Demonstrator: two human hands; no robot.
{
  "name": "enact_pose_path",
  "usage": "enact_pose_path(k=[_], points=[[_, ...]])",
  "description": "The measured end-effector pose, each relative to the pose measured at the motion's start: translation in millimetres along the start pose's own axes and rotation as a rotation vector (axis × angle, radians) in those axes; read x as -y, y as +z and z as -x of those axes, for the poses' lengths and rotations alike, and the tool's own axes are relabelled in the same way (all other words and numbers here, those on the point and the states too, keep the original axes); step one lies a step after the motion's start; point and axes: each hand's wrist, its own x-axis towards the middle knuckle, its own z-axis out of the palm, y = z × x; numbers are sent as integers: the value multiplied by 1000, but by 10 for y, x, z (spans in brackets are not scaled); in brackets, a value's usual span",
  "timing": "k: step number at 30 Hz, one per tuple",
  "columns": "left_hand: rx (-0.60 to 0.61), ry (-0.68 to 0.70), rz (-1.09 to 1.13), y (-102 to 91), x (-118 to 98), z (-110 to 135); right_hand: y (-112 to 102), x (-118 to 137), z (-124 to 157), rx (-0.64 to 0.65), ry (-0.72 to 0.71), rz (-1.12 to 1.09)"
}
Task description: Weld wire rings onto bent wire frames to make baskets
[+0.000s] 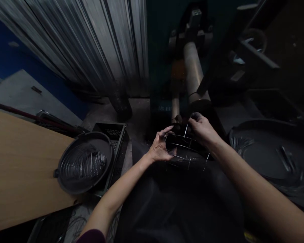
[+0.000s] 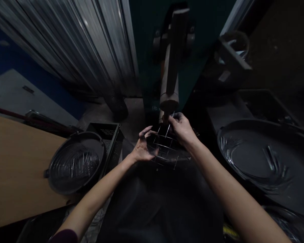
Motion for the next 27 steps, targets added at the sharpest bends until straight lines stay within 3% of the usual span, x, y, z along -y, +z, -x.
enact_pose_path(k=[10,16,24,27], points=[[25,-17,-15,-160,-17,-287,30,169,-140,2,-170,72],[77,-78,10,-203,40,-386,27,91,-313,-34,-162,-1],[110,-43,-4,-259,108,-496,25,17,-402,-44,-130,-60],[106,-34,-14,-275,137,-515,-6,-47,-488,-27,-193,-35]])
